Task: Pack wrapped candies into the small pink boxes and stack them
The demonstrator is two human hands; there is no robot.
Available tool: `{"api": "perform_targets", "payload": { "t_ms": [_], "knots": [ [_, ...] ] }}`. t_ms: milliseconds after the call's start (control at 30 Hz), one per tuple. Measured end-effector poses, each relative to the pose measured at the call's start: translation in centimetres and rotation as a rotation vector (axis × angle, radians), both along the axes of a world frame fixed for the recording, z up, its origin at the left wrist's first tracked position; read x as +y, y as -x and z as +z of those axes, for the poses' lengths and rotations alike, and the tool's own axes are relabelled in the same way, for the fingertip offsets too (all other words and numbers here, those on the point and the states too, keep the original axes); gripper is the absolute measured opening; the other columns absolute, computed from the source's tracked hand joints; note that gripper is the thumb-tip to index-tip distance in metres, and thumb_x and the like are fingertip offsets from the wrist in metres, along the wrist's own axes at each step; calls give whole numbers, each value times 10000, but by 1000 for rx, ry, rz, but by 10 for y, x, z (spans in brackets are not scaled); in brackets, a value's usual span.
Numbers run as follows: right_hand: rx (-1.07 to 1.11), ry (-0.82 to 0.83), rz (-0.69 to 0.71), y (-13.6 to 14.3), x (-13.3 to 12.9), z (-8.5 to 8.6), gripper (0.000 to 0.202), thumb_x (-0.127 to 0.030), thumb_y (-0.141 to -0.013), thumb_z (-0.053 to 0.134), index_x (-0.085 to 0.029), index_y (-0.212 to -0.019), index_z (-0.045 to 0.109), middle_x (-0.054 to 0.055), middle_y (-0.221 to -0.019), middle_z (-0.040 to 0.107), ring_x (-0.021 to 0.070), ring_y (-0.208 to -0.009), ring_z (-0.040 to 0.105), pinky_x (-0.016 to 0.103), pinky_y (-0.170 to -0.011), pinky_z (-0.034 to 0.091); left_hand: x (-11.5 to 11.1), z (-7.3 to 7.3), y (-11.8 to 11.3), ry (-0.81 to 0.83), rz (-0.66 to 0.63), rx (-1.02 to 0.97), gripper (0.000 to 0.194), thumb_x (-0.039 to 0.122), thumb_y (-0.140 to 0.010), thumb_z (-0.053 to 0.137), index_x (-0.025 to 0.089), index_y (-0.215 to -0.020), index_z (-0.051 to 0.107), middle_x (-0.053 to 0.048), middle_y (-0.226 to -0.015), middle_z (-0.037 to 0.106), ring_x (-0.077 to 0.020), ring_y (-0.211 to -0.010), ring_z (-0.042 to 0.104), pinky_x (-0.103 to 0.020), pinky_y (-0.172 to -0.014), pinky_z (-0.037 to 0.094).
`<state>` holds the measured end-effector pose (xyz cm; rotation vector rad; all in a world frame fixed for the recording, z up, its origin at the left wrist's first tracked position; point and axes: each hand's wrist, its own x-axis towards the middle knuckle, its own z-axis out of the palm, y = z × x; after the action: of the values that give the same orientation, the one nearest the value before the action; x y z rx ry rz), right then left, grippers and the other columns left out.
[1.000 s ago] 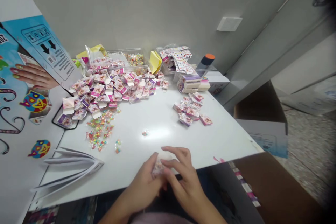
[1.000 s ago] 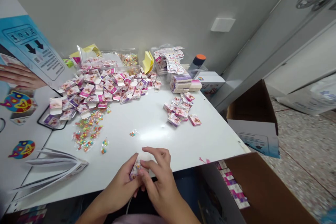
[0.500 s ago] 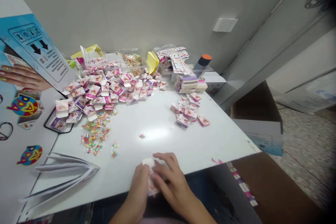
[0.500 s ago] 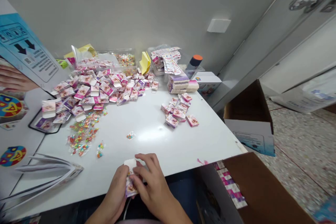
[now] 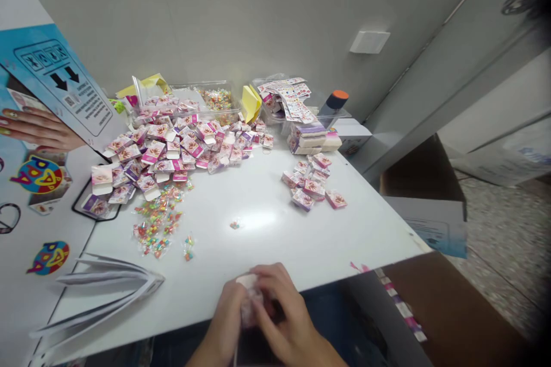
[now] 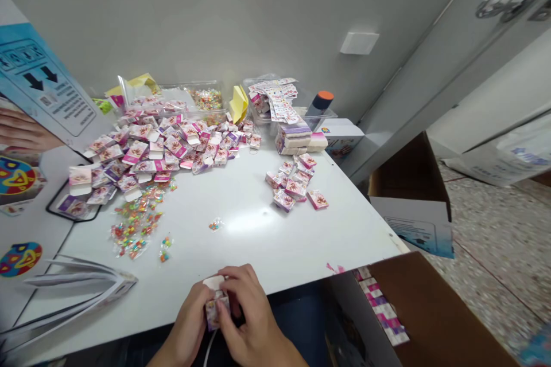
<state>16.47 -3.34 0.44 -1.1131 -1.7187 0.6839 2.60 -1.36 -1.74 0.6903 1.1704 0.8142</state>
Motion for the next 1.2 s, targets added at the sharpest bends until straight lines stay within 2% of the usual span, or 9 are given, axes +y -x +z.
{"api": "perform_targets", "payload": {
  "t_ms": [167,267,367,500,633,733,867,967,1200],
  "knots": [
    [110,86,-46,9,0,-6,164,-72,-913,509,-224,-927,569,85,-1090,640,215,-976,560,372,-817,514,5,14,-3,66,-44,-121,254,409,-732,644,197,-860,592,19,-690,568,-144,-598,521,-227,-507,381],
    [-16,-54,-23,8,-2,-8,284,-31,-903,461,-206,-1100,565,59,-879,636,201,-833,552,374,-759,481,8,18,2,121,-106,-324,347,525,-757,628,196,-817,537,44,-632,502,-119,-546,482,-227,-533,394],
    [-210,-207,24,8,-5,-8,397,-48,-863,524,-173,-1239,537,95,-951,660,225,-860,560,435,-822,442,9,18,8,123,-141,-393,510,683,-843,477,184,-912,557,11,-726,580,-142,-706,573,-240,-696,451],
    [61,53,-34,15,-3,-8,74,-148,-913,540,-197,-922,594,44,-826,609,181,-778,561,318,-708,463,7,14,10,113,-240,-307,682,830,-821,318,206,-1010,518,16,-762,564,-124,-646,551,-222,-595,424],
    [225,359,-61,22,3,-10,141,-283,-927,568,-196,-850,649,26,-769,591,161,-703,550,282,-643,458,6,11,9,53,-309,-173,776,876,-790,170,214,-1073,458,45,-662,496,-100,-484,464,-220,-487,386],
    [340,474,-75,22,7,-7,215,-346,-929,578,-195,-807,672,11,-708,598,147,-623,541,274,-602,457,10,18,12,-22,-364,-35,747,841,-825,160,217,-1121,445,17,-732,539,-125,-535,520,-245,-497,435],
    [352,376,15,18,10,1,131,-266,-898,632,-205,-801,695,47,-804,691,194,-781,623,343,-775,501,15,27,18,-132,-399,142,693,790,-869,207,203,-1107,488,7,-763,534,-133,-613,529,-250,-535,468],
    [329,261,51,18,8,1,129,-201,-903,617,-224,-874,741,74,-906,732,209,-846,638,384,-830,493,17,25,19,-95,-419,105,763,812,-847,105,193,-1030,513,11,-704,525,-129,-576,513,-241,-510,452],
    [660,505,-159,26,3,-8,127,-311,-822,735,-206,-754,715,24,-742,694,175,-717,622,303,-697,499,21,22,16,-53,-310,58,728,813,-851,161,192,-903,536,32,-620,477,-115,-499,479,-211,-435,390]
  ]
}}
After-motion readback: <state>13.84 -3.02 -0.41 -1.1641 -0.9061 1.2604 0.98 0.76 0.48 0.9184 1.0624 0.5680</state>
